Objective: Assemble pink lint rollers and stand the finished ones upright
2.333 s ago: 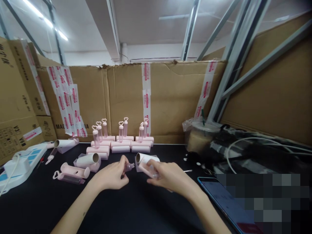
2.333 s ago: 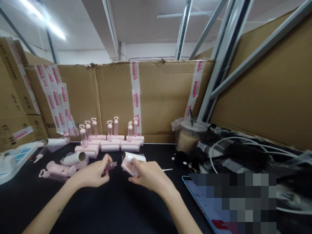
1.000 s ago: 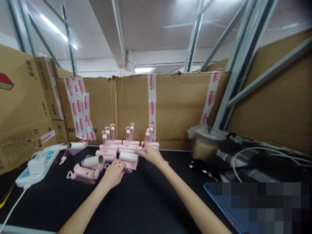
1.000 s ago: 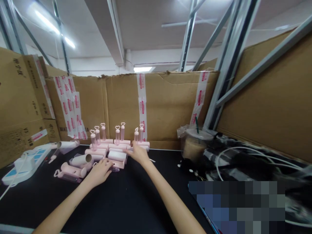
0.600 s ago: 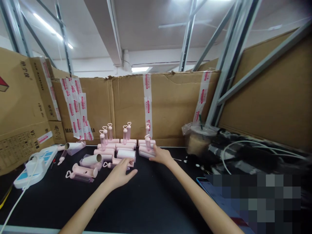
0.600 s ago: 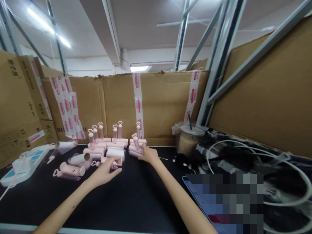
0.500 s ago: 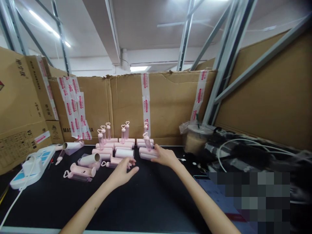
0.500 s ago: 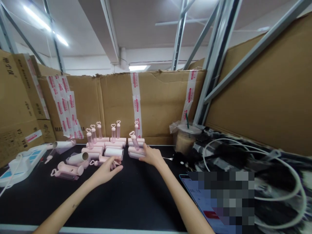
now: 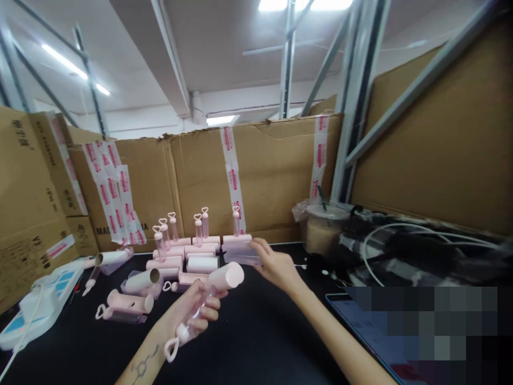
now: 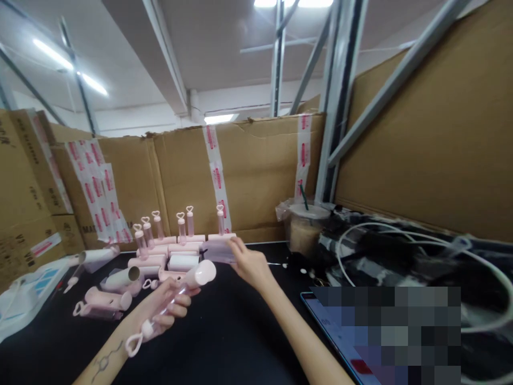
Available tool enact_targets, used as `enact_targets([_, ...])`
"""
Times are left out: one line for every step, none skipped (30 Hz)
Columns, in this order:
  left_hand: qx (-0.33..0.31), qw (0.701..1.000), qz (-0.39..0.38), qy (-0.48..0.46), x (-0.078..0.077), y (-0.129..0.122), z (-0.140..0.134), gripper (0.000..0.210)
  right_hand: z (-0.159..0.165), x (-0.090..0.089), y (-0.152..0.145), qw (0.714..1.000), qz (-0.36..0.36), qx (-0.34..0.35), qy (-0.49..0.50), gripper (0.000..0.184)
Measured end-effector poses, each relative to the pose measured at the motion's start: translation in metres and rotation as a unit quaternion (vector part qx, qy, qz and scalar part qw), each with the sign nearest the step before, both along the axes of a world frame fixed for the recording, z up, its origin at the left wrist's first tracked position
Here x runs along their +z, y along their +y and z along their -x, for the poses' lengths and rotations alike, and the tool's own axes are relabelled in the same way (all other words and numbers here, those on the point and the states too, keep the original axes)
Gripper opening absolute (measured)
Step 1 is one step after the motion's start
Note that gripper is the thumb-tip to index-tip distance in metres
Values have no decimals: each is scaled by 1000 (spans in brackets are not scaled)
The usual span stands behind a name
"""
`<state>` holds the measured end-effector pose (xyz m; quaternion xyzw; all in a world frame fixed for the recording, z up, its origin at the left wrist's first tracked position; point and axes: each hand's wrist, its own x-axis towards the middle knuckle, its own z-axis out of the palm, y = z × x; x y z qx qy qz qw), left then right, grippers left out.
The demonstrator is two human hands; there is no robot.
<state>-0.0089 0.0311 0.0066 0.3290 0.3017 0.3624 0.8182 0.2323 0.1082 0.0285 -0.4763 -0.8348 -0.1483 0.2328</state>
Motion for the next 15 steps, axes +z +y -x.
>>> enact_targets([9, 1000, -20, 16, -2, 0, 2, 29, -6, 2, 3, 999, 25, -26, 27, 44])
enact_targets([32, 998, -52, 33, -3, -1, 3, 30, -12, 3, 4, 996, 59, -43, 47, 48])
enact_targets([66, 993, -90, 50, -4, -2, 3, 29, -16, 3, 5, 992, 100, -49, 58, 52])
enact_targets([100, 985, -126, 66, -4, -4, 2, 28, -19, 2, 5, 987, 145, -45, 58, 55])
enact_targets([125, 977, -154, 78, -4, -7, 1, 27, -20, 0, 4, 980, 190, -33, 51, 57])
enact_targets([136, 972, -172, 87, -3, -9, 0, 26, -21, -3, 3, 972, 231, -18, 40, 59])
enact_targets([137, 970, -180, 89, -1, -12, 0, 25, -20, -6, 1, 964, 265, -7, 29, 61])
enact_targets([136, 969, -186, 89, 0, -14, 0, 22, -20, -8, 0, 957, 288, 1, 22, 64])
enact_targets([136, 968, -191, 88, 1, -16, 0, 17, -19, -9, -1, 954, 299, 9, 25, 68])
enact_targets([140, 966, -201, 88, 2, -17, 0, 12, -18, -8, -2, 954, 296, 18, 43, 70])
enact_targets([146, 963, -211, 87, 2, -18, 1, 11, -17, -6, -3, 956, 282, 34, 80, 70])
enact_targets([150, 961, -219, 83, 1, -18, 1, 13, -16, -3, -4, 955, 259, 59, 132, 66])
enact_targets([151, 960, -222, 78, 0, -18, 1, 16, -15, 2, -7, 948, 234, 89, 196, 58])
enact_targets([145, 962, -221, 71, -1, -17, 0, 20, -14, 7, -9, 931, 213, 117, 271, 50])
enact_targets([133, 966, -215, 59, -2, -17, -2, 26, -12, 13, -13, 906, 199, 139, 348, 46])
